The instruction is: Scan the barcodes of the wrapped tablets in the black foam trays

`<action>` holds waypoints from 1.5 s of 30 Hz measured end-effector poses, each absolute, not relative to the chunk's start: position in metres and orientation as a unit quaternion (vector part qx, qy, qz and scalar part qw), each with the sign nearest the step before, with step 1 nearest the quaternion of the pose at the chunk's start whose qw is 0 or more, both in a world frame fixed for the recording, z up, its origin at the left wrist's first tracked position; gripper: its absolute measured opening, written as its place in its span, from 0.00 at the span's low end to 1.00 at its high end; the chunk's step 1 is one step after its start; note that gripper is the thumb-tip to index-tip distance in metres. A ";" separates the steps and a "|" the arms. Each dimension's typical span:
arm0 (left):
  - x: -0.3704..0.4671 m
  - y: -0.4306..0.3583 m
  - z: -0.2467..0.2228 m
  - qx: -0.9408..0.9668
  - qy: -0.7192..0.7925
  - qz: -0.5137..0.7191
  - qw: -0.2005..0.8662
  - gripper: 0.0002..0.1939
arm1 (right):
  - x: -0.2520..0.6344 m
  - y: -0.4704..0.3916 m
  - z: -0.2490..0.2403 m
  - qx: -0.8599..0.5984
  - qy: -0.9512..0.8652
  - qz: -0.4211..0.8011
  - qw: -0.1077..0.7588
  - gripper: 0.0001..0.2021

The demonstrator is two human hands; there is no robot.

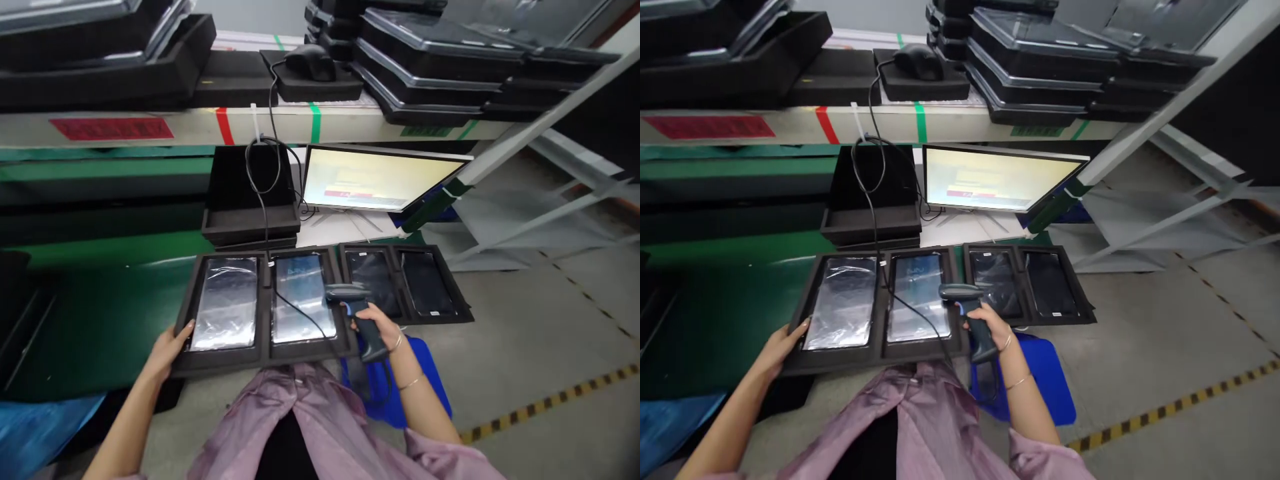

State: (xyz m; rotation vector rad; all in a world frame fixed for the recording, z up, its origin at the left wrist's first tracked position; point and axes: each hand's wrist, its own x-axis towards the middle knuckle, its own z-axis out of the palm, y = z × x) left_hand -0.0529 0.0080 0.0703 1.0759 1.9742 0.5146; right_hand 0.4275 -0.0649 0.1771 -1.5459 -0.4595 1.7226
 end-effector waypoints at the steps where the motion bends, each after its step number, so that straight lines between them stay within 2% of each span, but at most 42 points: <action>1: -0.037 0.003 0.066 0.415 0.772 0.208 0.434 0.28 | 0.440 -0.066 0.183 -0.631 -0.188 0.652 0.377 0.20; 5: -0.005 -0.004 0.045 0.418 0.774 0.195 0.434 0.36 | 0.459 -0.085 0.205 -0.689 -0.228 0.589 0.355 0.19; 9: -0.007 -0.002 0.039 0.424 0.786 0.172 0.416 0.41 | 0.437 -0.118 0.208 -0.726 -0.255 0.577 0.274 0.17; 16: -0.004 -0.001 0.045 0.463 0.797 0.116 0.370 0.37 | 0.401 -0.132 0.193 -0.748 -0.324 0.541 0.205 0.12; 23: -0.002 -0.001 0.048 0.466 0.789 0.127 0.379 0.37 | 0.396 -0.120 0.194 -0.762 -0.416 0.476 0.142 0.10; 39: -0.001 0.001 0.042 0.477 0.787 0.126 0.370 0.39 | 0.387 -0.123 0.197 -0.775 -0.414 0.452 0.155 0.09; 45: 0.001 0.000 0.045 0.476 0.779 0.141 0.384 0.35 | 0.368 -0.123 0.193 -0.730 -0.261 0.581 0.247 0.16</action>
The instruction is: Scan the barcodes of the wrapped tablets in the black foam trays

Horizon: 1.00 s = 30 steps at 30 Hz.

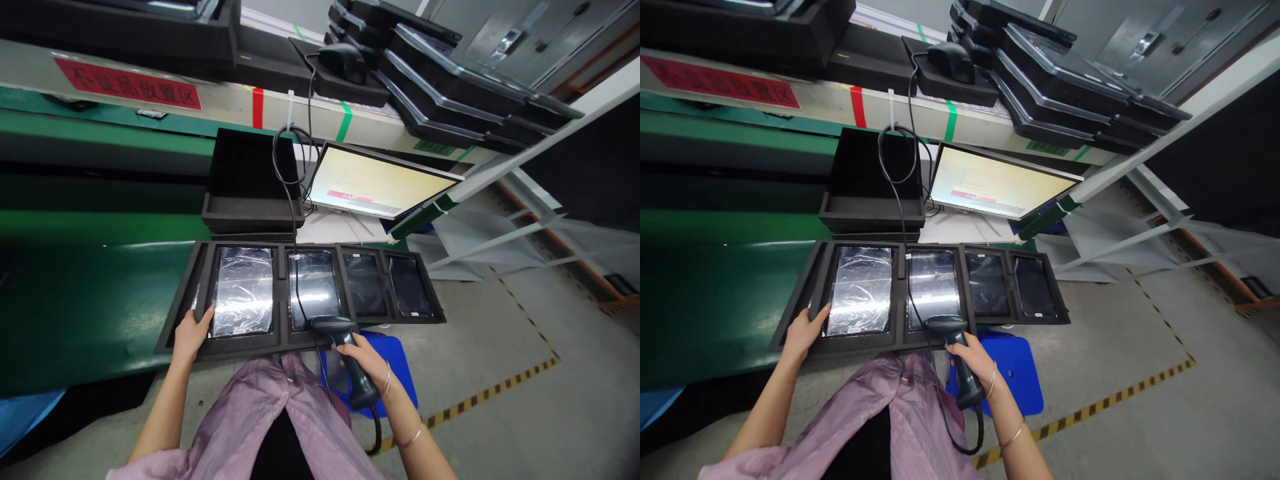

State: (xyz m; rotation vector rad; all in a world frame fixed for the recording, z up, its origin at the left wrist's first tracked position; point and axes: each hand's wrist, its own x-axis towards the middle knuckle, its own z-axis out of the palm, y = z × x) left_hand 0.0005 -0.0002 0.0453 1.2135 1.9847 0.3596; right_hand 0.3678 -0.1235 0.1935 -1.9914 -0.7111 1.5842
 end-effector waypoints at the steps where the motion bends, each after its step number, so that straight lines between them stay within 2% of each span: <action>1: 0.001 0.000 0.046 0.474 0.778 0.144 0.385 0.35 | 0.361 -0.123 0.191 -0.712 -0.232 0.610 0.259 0.18; 7: 0.004 0.000 0.051 0.473 0.778 0.152 0.384 0.36 | 0.299 -0.111 0.171 -0.564 -0.146 0.761 0.285 0.23; 18: 0.005 0.001 0.055 0.467 0.772 0.164 0.399 0.31 | 0.226 -0.094 0.187 -0.656 -0.205 0.676 0.264 0.18; 24: 0.004 -0.001 0.060 0.473 0.767 0.154 0.405 0.31 | 0.209 -0.090 0.179 -0.656 -0.194 0.668 0.293 0.16; 26: 0.008 -0.007 0.063 0.497 0.771 0.155 0.367 0.37 | 0.205 -0.090 0.178 -0.663 -0.190 0.663 0.292 0.16; 28: 0.014 -0.015 0.068 0.552 0.767 0.178 0.273 0.45 | 0.203 -0.089 0.179 -0.667 -0.182 0.661 0.292 0.15; 30: 0.022 -0.023 0.071 0.627 0.733 0.210 0.160 0.47 | 0.202 -0.088 0.181 -0.667 -0.175 0.662 0.294 0.14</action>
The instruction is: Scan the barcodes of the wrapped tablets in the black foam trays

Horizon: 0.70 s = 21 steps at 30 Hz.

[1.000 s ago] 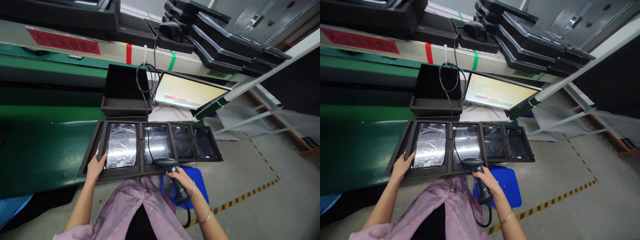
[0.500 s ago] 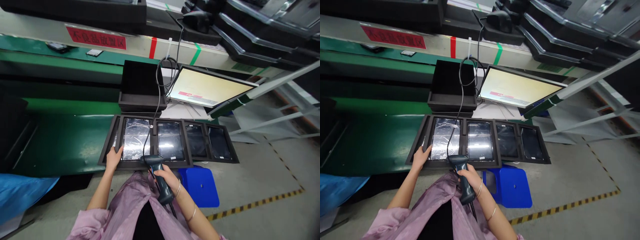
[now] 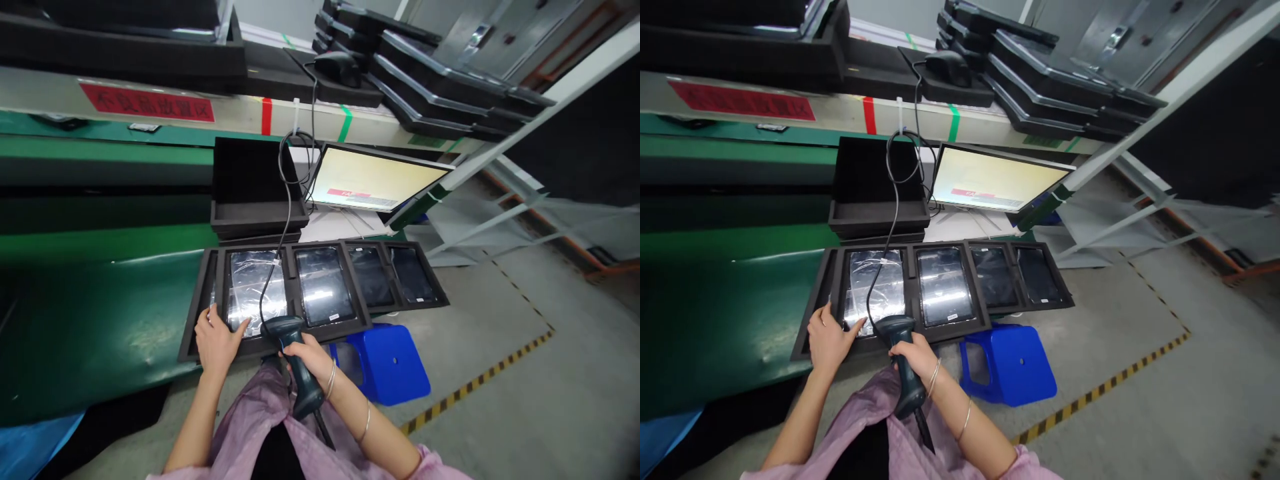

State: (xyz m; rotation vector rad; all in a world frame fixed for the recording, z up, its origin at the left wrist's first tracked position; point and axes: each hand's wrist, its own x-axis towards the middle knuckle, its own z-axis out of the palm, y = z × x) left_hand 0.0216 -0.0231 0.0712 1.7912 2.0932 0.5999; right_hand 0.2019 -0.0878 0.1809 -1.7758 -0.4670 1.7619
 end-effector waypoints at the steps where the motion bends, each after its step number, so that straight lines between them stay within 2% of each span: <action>1: 0.024 -0.027 0.072 0.668 0.702 0.218 0.115 0.44 | 0.202 -0.087 0.182 -0.667 -0.175 0.662 0.294 0.14; 5: 0.027 -0.036 0.074 0.829 0.527 0.176 0.061 0.22 | 0.202 -0.087 0.184 -0.670 -0.175 0.658 0.296 0.13; 7: 0.024 -0.040 0.073 0.884 0.438 0.144 0.077 0.16 | 0.202 -0.087 0.183 -0.674 -0.170 0.655 0.298 0.12; 11: 0.018 -0.052 0.077 0.919 0.364 0.115 0.103 0.18 | 0.203 -0.088 0.181 -0.673 -0.165 0.659 0.292 0.11; 21: 0.016 -0.057 0.085 0.903 0.401 0.104 0.112 0.17 | 0.197 -0.082 0.181 -0.675 -0.181 0.649 0.300 0.12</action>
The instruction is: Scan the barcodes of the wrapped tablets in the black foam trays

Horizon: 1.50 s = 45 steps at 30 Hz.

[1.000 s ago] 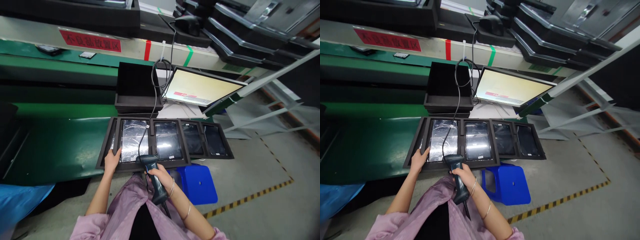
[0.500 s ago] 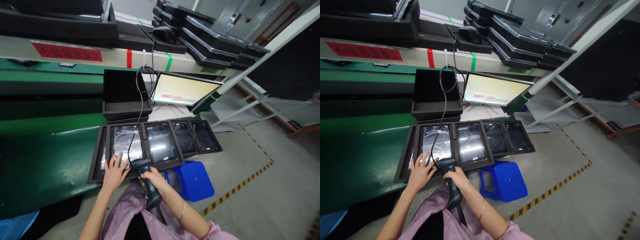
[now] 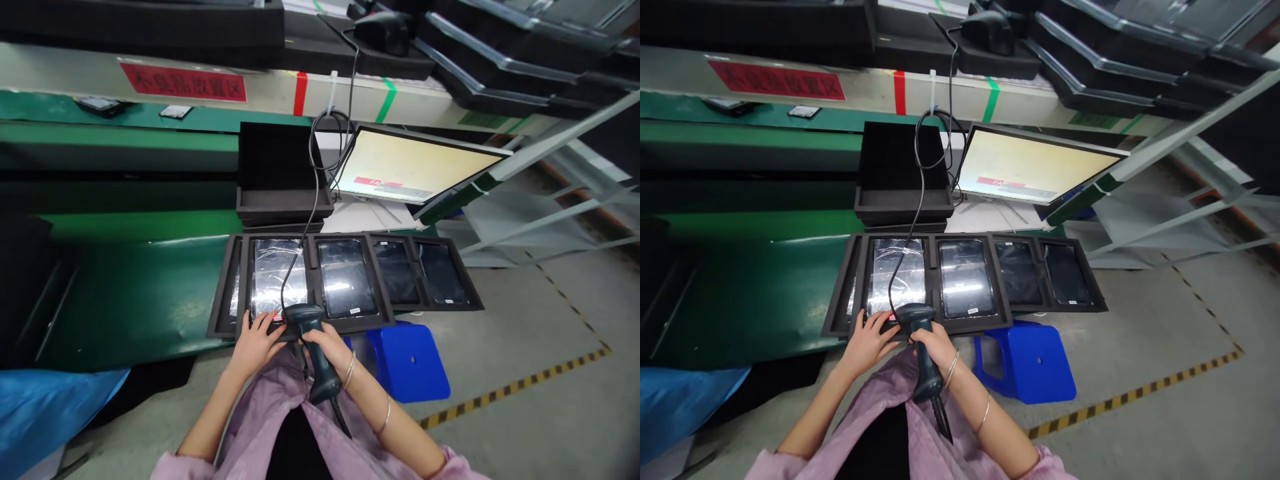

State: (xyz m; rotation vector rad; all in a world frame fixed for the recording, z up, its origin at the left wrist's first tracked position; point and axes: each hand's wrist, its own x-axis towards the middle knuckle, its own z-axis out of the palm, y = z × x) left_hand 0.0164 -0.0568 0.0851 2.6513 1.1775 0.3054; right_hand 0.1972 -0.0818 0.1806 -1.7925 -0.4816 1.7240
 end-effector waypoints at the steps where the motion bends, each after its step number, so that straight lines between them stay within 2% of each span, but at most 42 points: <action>1: 0.016 -0.057 0.085 0.902 0.403 0.108 0.113 0.17 | 0.197 -0.081 0.180 -0.675 -0.182 0.651 0.297 0.12; 24: 0.011 -0.058 0.075 0.913 0.383 0.121 0.079 0.16 | 0.188 -0.078 0.183 -0.688 -0.163 0.651 0.277 0.06; 30: 0.013 -0.057 0.082 0.905 0.396 0.119 0.099 0.16 | 0.191 -0.078 0.185 -0.695 -0.171 0.644 0.268 0.08; 38: 0.014 -0.056 0.086 0.895 0.411 0.123 0.119 0.15 | 0.192 -0.076 0.188 -0.694 -0.187 0.646 0.256 0.06; 45: 0.012 -0.056 0.084 0.896 0.406 0.127 0.125 0.16 | 0.193 -0.078 0.186 -0.691 -0.178 0.651 0.259 0.10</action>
